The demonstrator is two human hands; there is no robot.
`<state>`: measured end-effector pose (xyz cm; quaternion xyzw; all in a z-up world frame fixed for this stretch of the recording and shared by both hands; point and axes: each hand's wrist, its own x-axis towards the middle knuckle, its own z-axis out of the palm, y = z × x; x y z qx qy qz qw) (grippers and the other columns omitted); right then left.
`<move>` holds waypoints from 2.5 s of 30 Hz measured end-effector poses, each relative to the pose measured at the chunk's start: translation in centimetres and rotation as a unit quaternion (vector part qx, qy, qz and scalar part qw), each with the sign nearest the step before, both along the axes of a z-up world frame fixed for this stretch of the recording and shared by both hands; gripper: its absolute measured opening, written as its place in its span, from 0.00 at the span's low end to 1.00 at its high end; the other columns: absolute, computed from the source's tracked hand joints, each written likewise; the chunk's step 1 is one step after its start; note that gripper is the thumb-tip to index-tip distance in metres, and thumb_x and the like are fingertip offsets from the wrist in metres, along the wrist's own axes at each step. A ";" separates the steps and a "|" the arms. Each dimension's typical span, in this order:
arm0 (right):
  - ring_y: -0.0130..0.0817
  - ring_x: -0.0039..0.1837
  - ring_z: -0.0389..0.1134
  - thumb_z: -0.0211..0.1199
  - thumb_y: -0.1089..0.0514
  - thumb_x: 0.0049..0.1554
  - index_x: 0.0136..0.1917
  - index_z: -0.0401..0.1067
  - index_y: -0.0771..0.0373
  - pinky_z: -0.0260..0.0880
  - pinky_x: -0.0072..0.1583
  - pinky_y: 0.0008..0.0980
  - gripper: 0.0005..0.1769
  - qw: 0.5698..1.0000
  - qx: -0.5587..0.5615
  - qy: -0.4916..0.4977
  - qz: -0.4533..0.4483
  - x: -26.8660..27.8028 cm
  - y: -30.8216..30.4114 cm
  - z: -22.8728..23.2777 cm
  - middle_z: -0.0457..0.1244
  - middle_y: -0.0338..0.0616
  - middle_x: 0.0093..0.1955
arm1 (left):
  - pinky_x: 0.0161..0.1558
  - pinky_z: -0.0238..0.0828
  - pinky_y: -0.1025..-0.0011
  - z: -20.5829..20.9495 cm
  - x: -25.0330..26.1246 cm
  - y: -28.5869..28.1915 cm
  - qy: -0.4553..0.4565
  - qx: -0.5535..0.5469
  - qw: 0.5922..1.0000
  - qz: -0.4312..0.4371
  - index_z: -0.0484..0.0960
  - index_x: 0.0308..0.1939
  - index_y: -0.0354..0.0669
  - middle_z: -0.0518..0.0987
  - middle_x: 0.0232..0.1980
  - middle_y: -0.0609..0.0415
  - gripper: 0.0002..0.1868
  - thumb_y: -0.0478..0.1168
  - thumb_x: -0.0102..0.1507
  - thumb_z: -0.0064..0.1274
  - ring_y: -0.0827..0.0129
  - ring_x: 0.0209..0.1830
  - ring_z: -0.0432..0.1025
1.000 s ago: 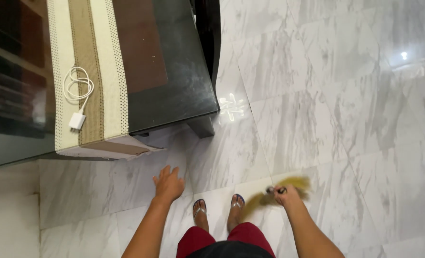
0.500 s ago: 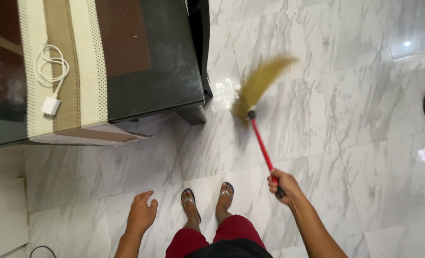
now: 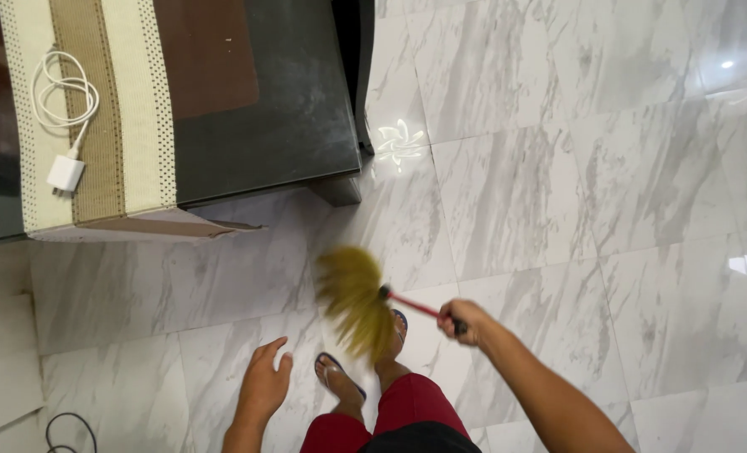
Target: The person sweeps the floor around and under a dining table, chairs, and curtains using a broom, occasionally moving chairs by hand to reach the floor underneath.
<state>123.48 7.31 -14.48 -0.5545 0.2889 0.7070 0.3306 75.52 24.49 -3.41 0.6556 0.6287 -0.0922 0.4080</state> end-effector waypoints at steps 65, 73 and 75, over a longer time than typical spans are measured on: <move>0.43 0.34 0.68 0.58 0.63 0.72 0.48 0.78 0.70 0.65 0.34 0.44 0.12 0.825 0.187 -0.093 0.525 -102.5 53.3 -7.7 0.68 0.54 0.39 | 0.57 0.86 0.59 -5.9 -75.9 5.2 -0.179 -0.009 0.651 0.738 0.90 0.79 0.41 0.92 0.61 0.47 0.26 0.43 0.78 0.56 0.63 0.57 0.87; 0.38 0.36 0.64 0.57 0.63 0.75 0.64 0.67 0.53 0.59 0.34 0.41 0.07 0.891 0.238 -0.100 0.373 -101.3 65.9 -9.0 0.61 0.43 0.40 | 0.62 0.87 0.59 -4.7 -79.6 8.6 -0.148 -0.061 0.666 0.728 0.91 0.80 0.41 0.93 0.62 0.47 0.25 0.42 0.80 0.55 0.62 0.58 0.88; 0.37 0.37 0.65 0.58 0.61 0.76 0.65 0.65 0.53 0.61 0.36 0.39 0.06 0.908 0.245 -0.076 0.330 -100.5 66.1 -7.5 0.63 0.44 0.41 | 0.62 0.87 0.60 -4.9 -80.5 8.9 -0.146 -0.067 0.669 0.726 0.92 0.79 0.41 0.94 0.60 0.47 0.25 0.42 0.80 0.55 0.62 0.58 0.88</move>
